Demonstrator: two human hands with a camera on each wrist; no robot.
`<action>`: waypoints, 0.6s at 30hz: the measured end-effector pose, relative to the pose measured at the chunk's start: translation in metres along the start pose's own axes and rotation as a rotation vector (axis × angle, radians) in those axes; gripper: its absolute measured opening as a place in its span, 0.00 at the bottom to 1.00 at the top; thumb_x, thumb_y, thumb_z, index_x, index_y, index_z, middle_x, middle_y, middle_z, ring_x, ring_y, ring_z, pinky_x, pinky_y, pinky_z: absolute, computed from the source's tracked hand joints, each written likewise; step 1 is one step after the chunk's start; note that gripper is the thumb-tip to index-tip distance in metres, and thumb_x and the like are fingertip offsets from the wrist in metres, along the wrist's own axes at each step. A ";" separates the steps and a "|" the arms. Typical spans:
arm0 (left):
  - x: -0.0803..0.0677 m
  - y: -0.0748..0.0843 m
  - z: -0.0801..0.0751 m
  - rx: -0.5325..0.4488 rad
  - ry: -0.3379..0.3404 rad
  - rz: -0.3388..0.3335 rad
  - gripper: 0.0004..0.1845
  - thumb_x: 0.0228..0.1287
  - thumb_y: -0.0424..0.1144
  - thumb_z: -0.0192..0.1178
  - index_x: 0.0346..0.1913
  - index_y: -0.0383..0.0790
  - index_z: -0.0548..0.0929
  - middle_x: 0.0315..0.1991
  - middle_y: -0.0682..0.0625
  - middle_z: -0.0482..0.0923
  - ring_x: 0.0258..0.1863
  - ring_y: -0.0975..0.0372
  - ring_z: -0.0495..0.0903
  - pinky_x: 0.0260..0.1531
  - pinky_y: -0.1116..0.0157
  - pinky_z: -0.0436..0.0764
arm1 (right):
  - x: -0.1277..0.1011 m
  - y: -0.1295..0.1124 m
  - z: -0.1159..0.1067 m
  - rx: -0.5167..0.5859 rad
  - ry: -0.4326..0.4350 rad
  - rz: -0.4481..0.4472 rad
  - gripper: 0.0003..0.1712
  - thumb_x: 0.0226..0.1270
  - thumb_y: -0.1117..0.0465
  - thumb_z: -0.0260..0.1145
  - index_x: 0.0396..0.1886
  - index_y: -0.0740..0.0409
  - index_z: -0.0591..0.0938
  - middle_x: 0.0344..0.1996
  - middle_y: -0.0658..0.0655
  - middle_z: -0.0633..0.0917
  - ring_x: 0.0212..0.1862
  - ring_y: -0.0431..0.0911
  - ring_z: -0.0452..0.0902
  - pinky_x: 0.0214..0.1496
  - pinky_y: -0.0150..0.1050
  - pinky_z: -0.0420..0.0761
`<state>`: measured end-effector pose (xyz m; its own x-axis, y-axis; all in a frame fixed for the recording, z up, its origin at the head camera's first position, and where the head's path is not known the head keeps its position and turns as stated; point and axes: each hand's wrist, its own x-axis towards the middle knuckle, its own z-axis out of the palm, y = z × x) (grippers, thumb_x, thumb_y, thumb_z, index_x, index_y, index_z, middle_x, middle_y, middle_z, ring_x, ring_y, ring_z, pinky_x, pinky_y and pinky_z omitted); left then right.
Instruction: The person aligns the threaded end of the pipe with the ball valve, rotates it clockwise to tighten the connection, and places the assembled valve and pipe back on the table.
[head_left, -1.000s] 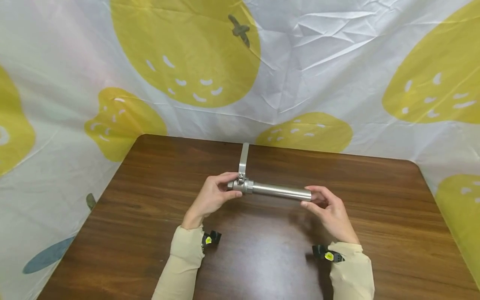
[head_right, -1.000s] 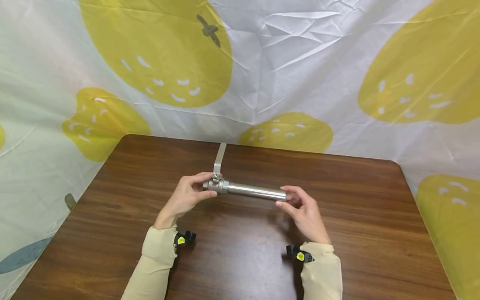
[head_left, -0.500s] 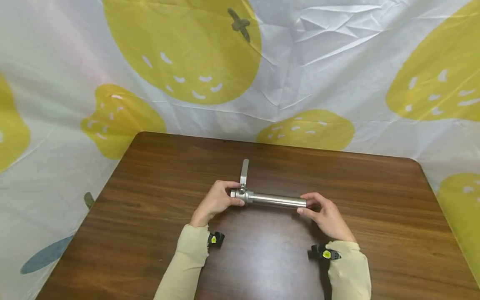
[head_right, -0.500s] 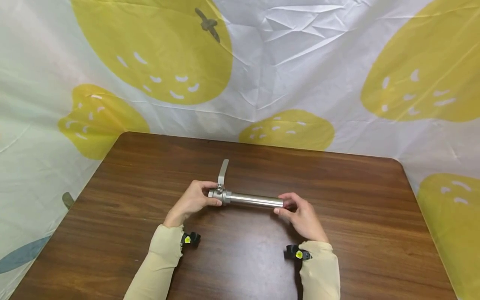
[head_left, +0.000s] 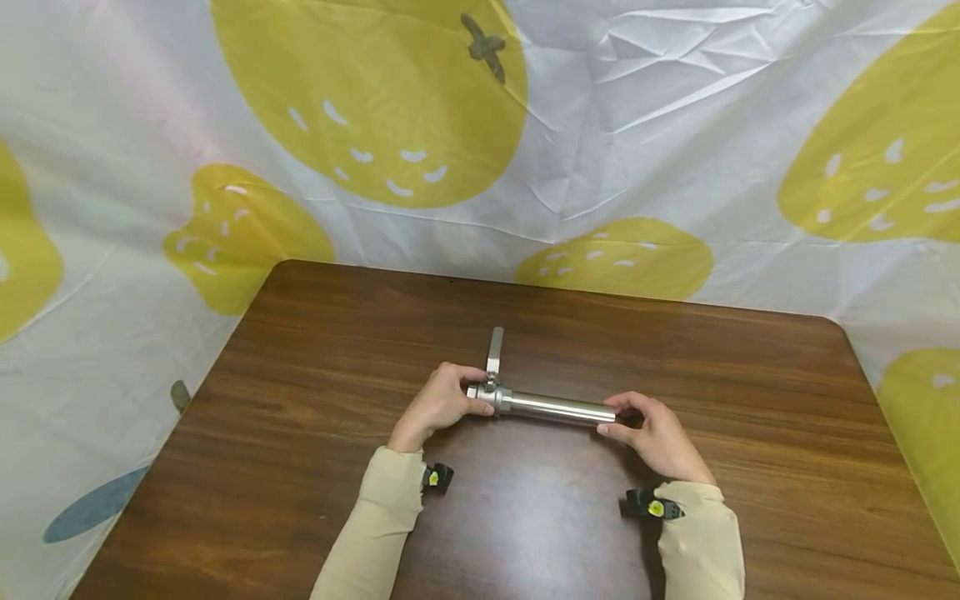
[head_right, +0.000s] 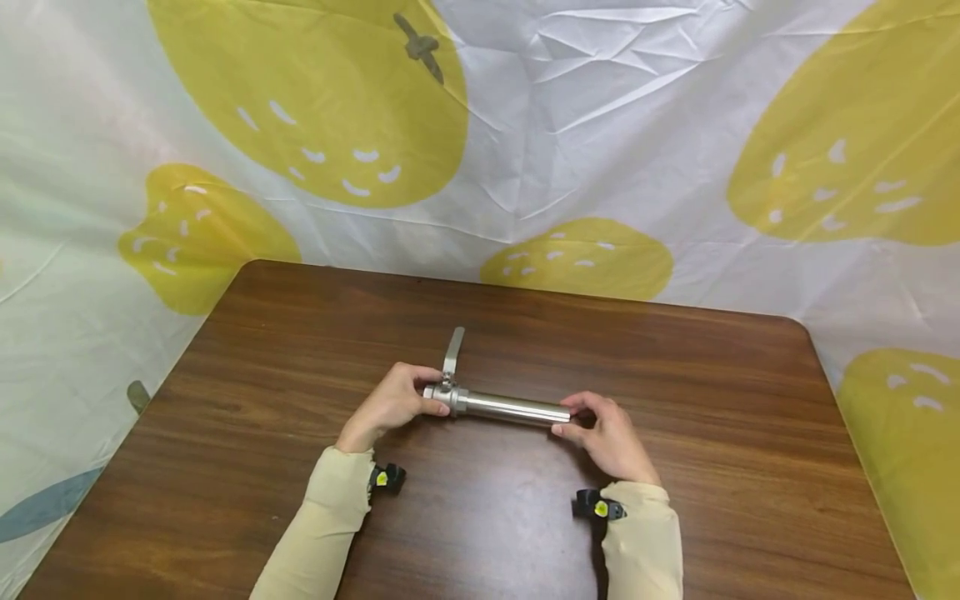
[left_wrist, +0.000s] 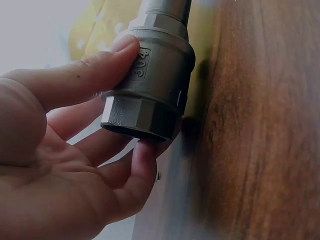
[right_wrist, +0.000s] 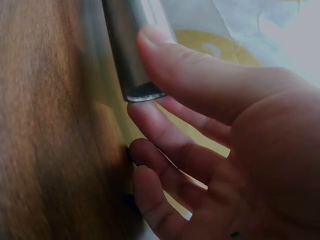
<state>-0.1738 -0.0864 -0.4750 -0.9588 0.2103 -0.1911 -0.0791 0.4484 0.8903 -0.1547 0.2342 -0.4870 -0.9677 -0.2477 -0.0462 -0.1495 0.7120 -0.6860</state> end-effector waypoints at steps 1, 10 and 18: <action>0.000 0.000 0.001 0.004 -0.002 0.000 0.28 0.44 0.29 0.75 0.53 0.30 0.82 0.48 0.42 0.84 0.41 0.60 0.77 0.51 0.59 0.78 | -0.001 0.001 0.000 0.001 -0.004 0.003 0.21 0.57 0.52 0.73 0.49 0.54 0.82 0.40 0.54 0.85 0.43 0.47 0.76 0.45 0.40 0.74; 0.004 0.001 0.004 0.062 -0.018 0.026 0.28 0.47 0.32 0.75 0.54 0.31 0.81 0.50 0.42 0.83 0.44 0.59 0.77 0.51 0.59 0.77 | -0.004 0.003 -0.005 0.008 -0.024 0.041 0.21 0.58 0.51 0.73 0.48 0.55 0.82 0.43 0.55 0.85 0.36 0.44 0.71 0.36 0.33 0.72; 0.006 -0.002 0.006 0.060 -0.028 0.019 0.27 0.50 0.34 0.73 0.56 0.31 0.80 0.52 0.41 0.82 0.46 0.57 0.76 0.54 0.57 0.76 | -0.004 0.005 -0.002 0.021 -0.027 0.048 0.20 0.58 0.52 0.73 0.48 0.55 0.82 0.44 0.55 0.85 0.37 0.45 0.72 0.38 0.34 0.72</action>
<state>-0.1776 -0.0812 -0.4800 -0.9519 0.2429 -0.1865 -0.0437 0.4949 0.8678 -0.1515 0.2400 -0.4889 -0.9678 -0.2314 -0.0991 -0.0984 0.7100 -0.6973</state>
